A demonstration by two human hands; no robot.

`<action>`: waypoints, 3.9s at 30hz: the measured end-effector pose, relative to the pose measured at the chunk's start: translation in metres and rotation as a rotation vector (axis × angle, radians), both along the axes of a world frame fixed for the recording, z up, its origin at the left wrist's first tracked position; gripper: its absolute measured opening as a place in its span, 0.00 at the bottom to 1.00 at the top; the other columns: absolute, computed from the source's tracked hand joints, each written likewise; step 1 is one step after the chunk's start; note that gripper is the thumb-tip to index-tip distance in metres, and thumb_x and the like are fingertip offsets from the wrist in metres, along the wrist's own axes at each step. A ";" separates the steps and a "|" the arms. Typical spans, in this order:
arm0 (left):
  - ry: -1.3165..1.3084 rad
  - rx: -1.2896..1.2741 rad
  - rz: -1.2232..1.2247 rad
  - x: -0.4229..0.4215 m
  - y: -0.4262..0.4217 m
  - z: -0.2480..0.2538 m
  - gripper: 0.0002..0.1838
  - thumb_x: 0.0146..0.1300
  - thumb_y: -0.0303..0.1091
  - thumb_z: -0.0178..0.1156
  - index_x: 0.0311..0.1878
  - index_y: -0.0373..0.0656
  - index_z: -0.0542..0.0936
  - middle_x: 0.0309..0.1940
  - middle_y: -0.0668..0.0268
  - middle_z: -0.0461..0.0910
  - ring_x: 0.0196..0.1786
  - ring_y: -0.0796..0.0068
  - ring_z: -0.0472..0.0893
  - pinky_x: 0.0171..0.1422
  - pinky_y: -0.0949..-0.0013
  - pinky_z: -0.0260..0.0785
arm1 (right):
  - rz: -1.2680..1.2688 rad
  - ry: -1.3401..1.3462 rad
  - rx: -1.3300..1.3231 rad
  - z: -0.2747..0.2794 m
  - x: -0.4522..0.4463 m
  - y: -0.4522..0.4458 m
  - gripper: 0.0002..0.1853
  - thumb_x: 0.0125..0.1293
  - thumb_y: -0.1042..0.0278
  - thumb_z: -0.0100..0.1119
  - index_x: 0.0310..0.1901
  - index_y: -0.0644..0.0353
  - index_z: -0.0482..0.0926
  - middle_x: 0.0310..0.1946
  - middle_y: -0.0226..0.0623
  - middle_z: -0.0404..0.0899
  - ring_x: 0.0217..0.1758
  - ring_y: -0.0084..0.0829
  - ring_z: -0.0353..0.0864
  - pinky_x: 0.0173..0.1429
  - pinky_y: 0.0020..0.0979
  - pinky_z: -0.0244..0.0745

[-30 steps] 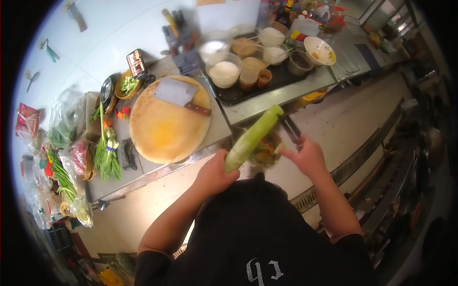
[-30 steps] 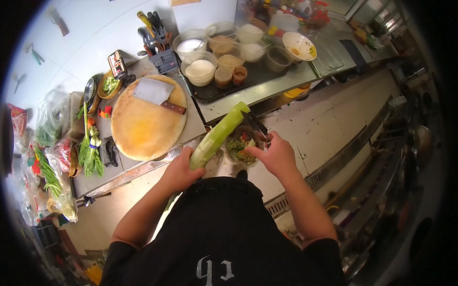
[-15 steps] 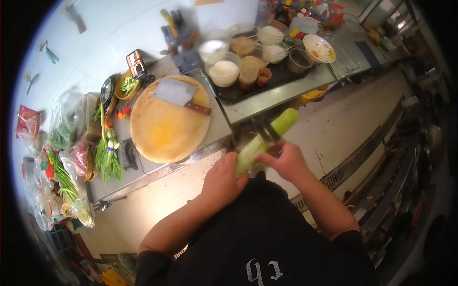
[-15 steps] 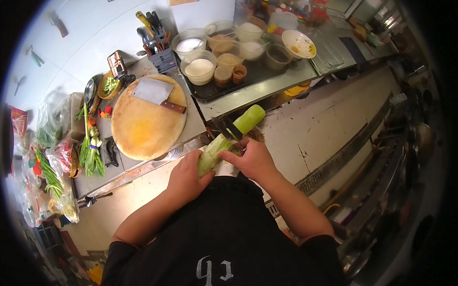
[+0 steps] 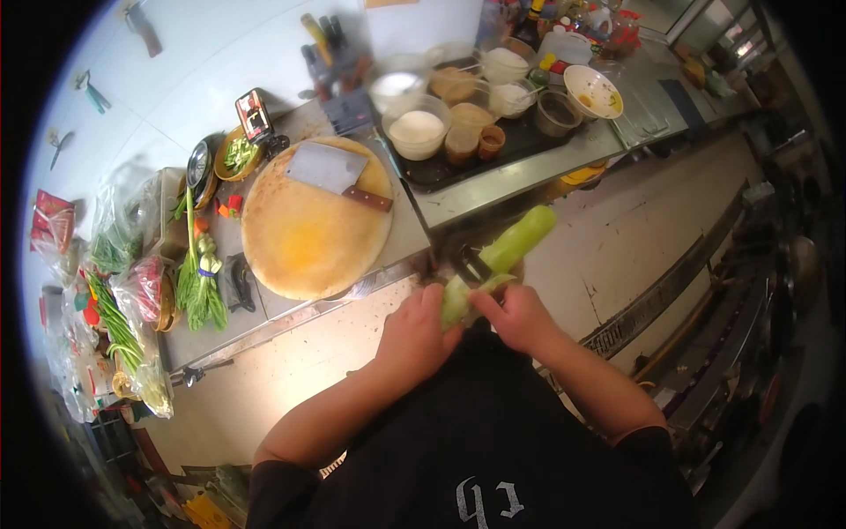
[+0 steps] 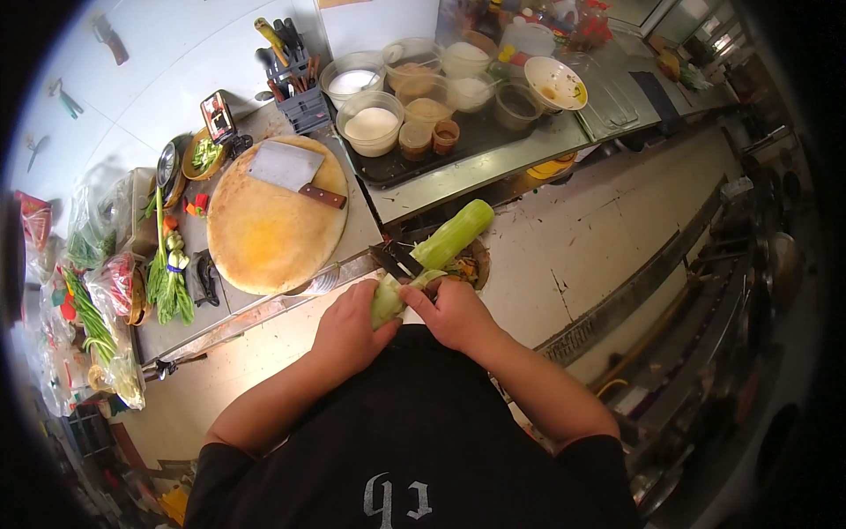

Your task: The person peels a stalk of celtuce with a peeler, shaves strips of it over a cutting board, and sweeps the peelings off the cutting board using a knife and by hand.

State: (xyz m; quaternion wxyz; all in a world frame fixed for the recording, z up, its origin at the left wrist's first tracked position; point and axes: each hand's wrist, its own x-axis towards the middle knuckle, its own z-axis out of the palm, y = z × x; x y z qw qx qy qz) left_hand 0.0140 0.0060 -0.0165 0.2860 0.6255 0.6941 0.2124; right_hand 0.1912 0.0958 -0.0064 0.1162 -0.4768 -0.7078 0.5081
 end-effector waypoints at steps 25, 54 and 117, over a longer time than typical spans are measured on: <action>-0.160 -0.289 0.130 -0.049 0.019 -0.017 0.30 0.49 0.49 0.74 0.48 0.37 0.78 0.35 0.49 0.84 0.40 0.51 0.84 0.47 0.57 0.74 | -0.228 -0.060 0.291 -0.016 0.041 0.036 0.23 0.62 0.45 0.69 0.39 0.61 0.83 0.24 0.41 0.82 0.26 0.39 0.81 0.34 0.36 0.74; 0.008 0.101 0.023 -0.016 -0.002 -0.001 0.29 0.55 0.45 0.72 0.55 0.39 0.73 0.44 0.53 0.80 0.46 0.49 0.82 0.48 0.54 0.74 | -0.264 0.059 0.094 -0.004 0.020 0.029 0.29 0.59 0.43 0.72 0.41 0.68 0.84 0.29 0.38 0.84 0.31 0.28 0.81 0.39 0.31 0.76; -0.142 -0.212 0.087 -0.017 0.009 0.023 0.38 0.54 0.54 0.71 0.62 0.37 0.75 0.44 0.46 0.84 0.48 0.47 0.84 0.53 0.56 0.75 | -0.130 0.047 0.025 -0.010 0.010 0.015 0.32 0.53 0.41 0.76 0.41 0.68 0.84 0.28 0.37 0.82 0.30 0.28 0.79 0.38 0.30 0.74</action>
